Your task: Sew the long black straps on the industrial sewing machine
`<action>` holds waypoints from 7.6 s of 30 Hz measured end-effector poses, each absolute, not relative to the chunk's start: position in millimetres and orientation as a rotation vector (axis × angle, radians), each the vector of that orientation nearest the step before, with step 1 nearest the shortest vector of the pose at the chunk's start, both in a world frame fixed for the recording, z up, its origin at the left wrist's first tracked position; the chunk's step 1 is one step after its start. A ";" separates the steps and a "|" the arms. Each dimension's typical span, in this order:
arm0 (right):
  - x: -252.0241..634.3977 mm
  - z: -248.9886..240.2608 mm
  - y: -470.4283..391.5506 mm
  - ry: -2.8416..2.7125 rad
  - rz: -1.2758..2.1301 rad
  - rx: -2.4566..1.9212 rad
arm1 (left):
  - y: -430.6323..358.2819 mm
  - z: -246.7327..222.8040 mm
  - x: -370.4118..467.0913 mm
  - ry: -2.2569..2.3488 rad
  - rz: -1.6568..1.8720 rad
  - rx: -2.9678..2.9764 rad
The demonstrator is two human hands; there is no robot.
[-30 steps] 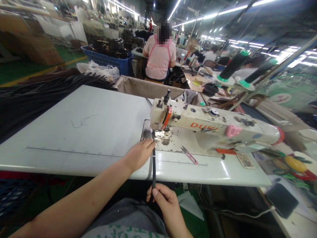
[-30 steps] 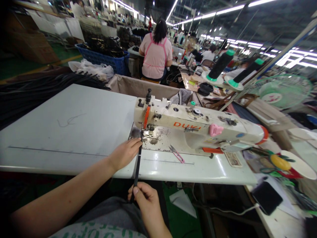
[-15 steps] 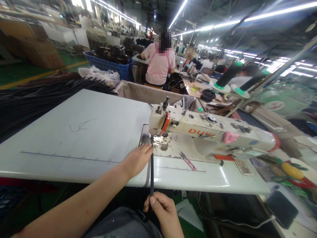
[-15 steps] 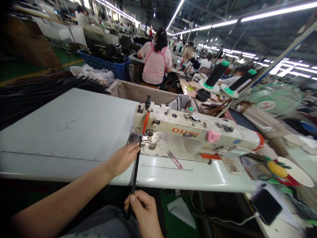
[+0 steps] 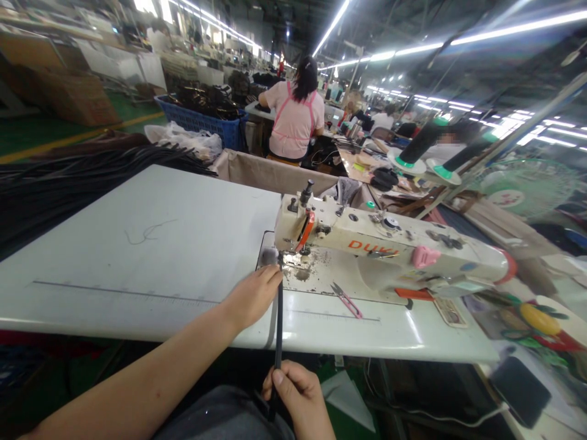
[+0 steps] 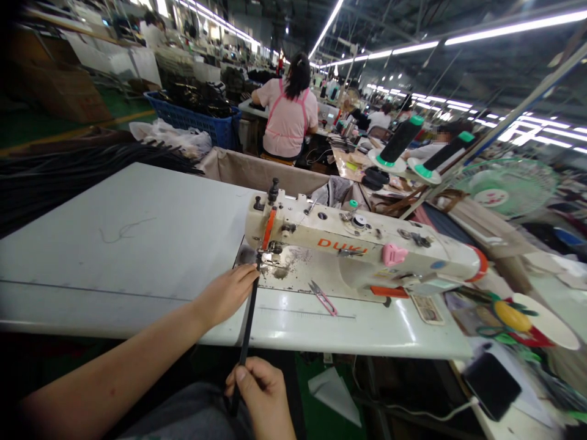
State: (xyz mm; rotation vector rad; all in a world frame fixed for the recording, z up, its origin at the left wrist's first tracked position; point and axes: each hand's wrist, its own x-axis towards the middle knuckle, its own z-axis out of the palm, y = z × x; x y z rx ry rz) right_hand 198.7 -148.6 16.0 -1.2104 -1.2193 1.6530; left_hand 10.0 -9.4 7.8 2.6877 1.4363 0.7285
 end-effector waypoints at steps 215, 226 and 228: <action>193.6 19.9 -148.8 -1.162 1.673 -1.260 | -8.1 3.0 9.2 1.426 0.752 2.689; 197.5 22.9 -146.5 -1.267 1.643 -1.154 | -11.3 0.7 5.7 1.410 0.759 2.764; 198.1 21.6 -144.9 -1.281 1.588 -1.171 | -10.8 1.1 5.7 1.397 0.737 2.774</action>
